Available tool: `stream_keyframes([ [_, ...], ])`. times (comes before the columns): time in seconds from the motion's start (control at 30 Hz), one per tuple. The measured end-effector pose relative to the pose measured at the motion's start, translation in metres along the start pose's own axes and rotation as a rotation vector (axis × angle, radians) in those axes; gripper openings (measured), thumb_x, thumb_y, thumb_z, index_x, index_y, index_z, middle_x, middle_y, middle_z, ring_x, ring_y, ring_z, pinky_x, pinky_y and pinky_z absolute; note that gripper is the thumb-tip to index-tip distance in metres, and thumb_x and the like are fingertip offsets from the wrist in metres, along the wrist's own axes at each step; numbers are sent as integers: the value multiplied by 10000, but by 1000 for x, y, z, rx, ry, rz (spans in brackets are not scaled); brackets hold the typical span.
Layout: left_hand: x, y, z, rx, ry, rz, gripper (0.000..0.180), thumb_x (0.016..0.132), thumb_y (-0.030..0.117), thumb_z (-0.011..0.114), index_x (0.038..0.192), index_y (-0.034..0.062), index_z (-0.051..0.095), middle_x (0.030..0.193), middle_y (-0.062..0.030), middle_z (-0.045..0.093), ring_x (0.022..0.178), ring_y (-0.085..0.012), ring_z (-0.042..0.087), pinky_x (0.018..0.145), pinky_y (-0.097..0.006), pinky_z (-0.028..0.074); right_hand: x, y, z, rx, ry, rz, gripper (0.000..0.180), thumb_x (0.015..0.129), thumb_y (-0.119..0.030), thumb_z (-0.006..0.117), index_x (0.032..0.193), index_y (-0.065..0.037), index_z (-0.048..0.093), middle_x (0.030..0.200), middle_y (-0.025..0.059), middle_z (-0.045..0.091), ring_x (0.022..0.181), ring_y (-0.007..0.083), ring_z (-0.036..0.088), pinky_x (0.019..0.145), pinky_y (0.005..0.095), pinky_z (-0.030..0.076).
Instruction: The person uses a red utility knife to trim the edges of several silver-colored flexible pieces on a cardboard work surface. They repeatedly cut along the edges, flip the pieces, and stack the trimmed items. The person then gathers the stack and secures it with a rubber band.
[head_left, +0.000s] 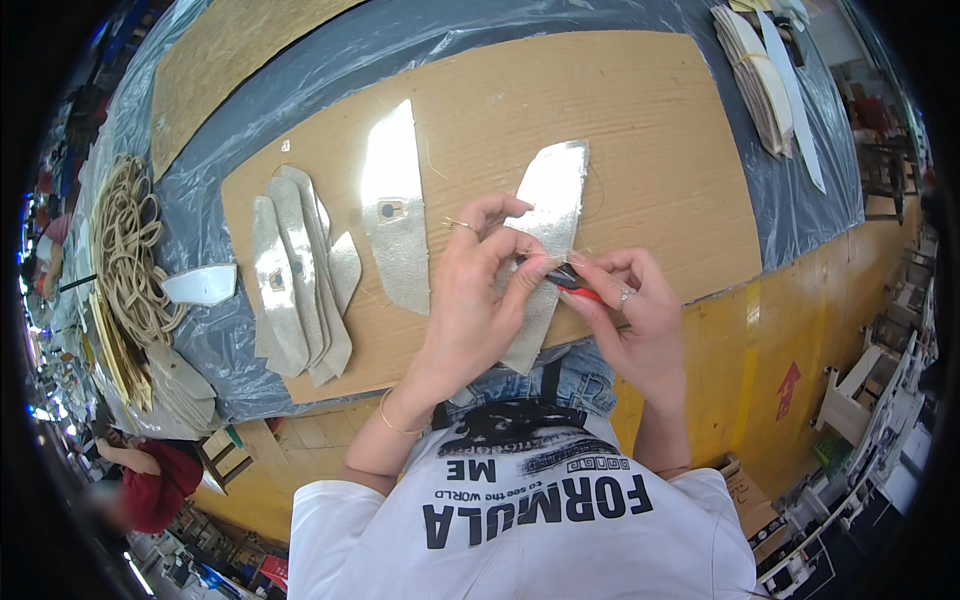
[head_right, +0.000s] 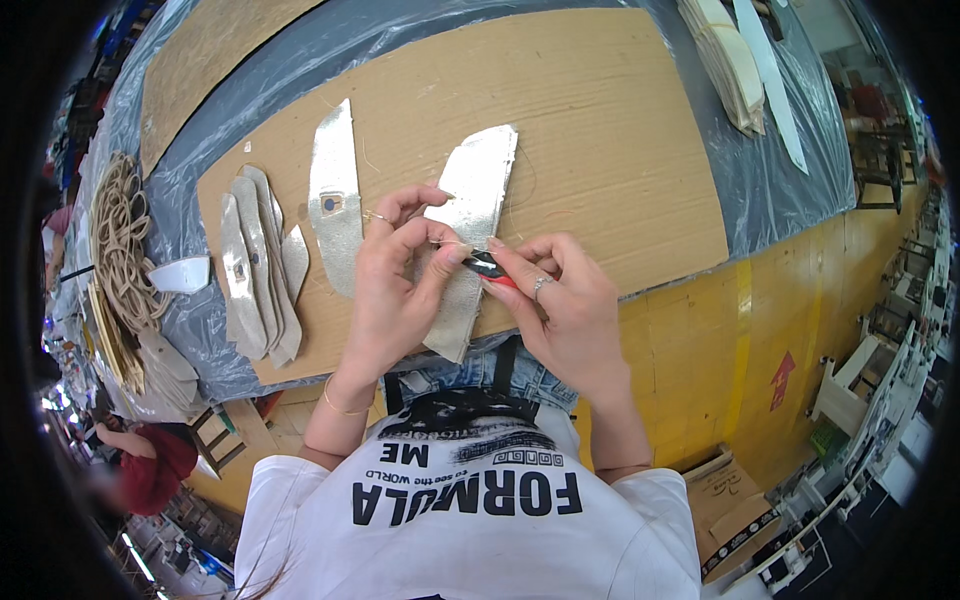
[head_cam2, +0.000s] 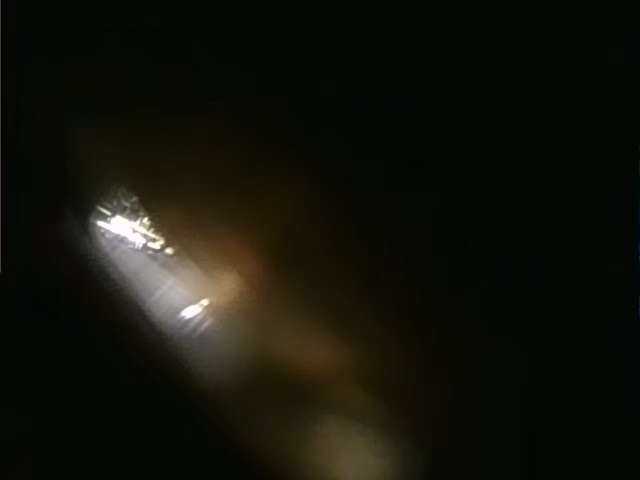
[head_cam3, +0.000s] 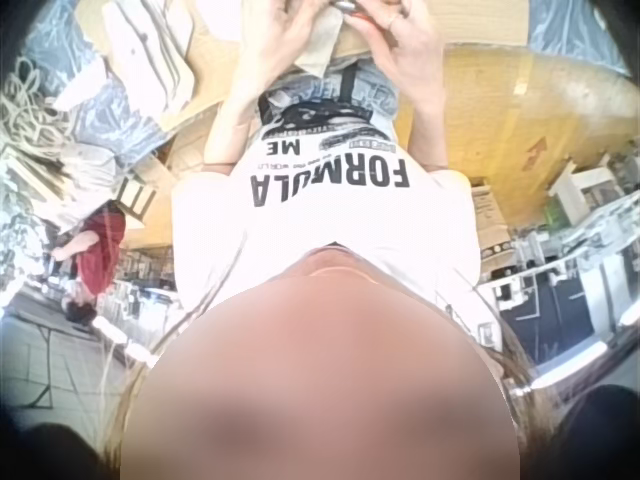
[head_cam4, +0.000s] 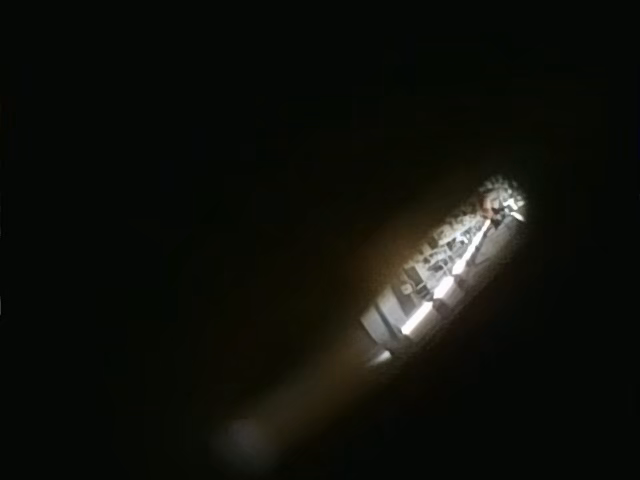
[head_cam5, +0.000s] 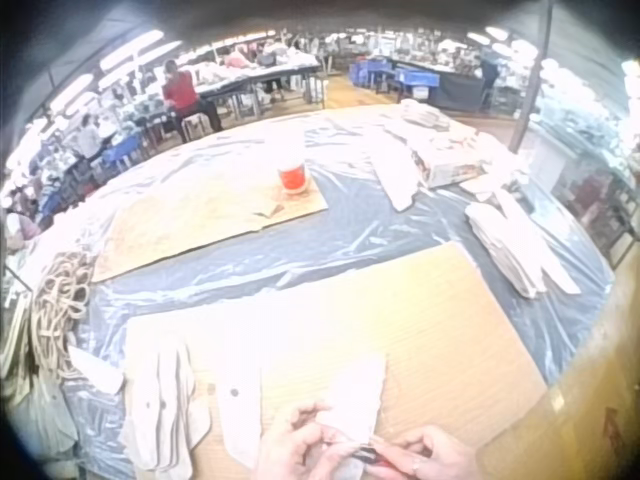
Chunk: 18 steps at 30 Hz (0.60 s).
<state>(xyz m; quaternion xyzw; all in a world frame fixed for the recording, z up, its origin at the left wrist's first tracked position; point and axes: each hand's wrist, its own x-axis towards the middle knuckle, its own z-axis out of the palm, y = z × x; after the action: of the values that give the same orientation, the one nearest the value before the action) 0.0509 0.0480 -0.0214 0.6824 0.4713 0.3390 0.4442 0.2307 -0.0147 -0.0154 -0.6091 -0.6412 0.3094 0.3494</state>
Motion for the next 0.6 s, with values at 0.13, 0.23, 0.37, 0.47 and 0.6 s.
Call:
stream_keyframes([
  [0.13,-1,-2,0,-2,23,29,114,896,70,696,917,-17,626,1219,-160,552,1027,-292,605,851,-368,509,0,1,6,17,95,-13,338,829,-41,762,1165,-60,725,931,78,597,747,157,594,642,274,499],
  [0.23,1,-2,-2,-162,99,-143,169,886,111,714,953,-8,614,1160,-150,570,976,-280,592,807,-370,502,-1,1,3,65,217,44,315,841,-52,757,1154,-52,722,930,88,587,789,171,606,676,272,503],
  [0.37,4,3,-4,95,160,-36,325,809,178,810,984,-12,612,1045,-117,584,873,-239,575,746,-345,488,1,5,-3,150,301,125,333,850,-32,748,1178,-17,692,1020,117,590,909,207,629,771,273,512],
  [0.47,3,6,1,263,121,-43,421,737,185,868,1035,-12,646,984,-90,583,788,-200,568,706,-309,484,2,8,-3,172,297,111,354,853,-27,743,1200,-13,677,1033,120,607,943,225,638,809,300,522],
  [0.6,-2,1,13,321,263,169,438,732,175,857,1110,28,691,992,-109,615,783,-249,611,657,-357,501,2,11,2,146,269,46,347,847,-24,747,1188,-11,681,1012,121,610,927,225,636,804,301,520],
])
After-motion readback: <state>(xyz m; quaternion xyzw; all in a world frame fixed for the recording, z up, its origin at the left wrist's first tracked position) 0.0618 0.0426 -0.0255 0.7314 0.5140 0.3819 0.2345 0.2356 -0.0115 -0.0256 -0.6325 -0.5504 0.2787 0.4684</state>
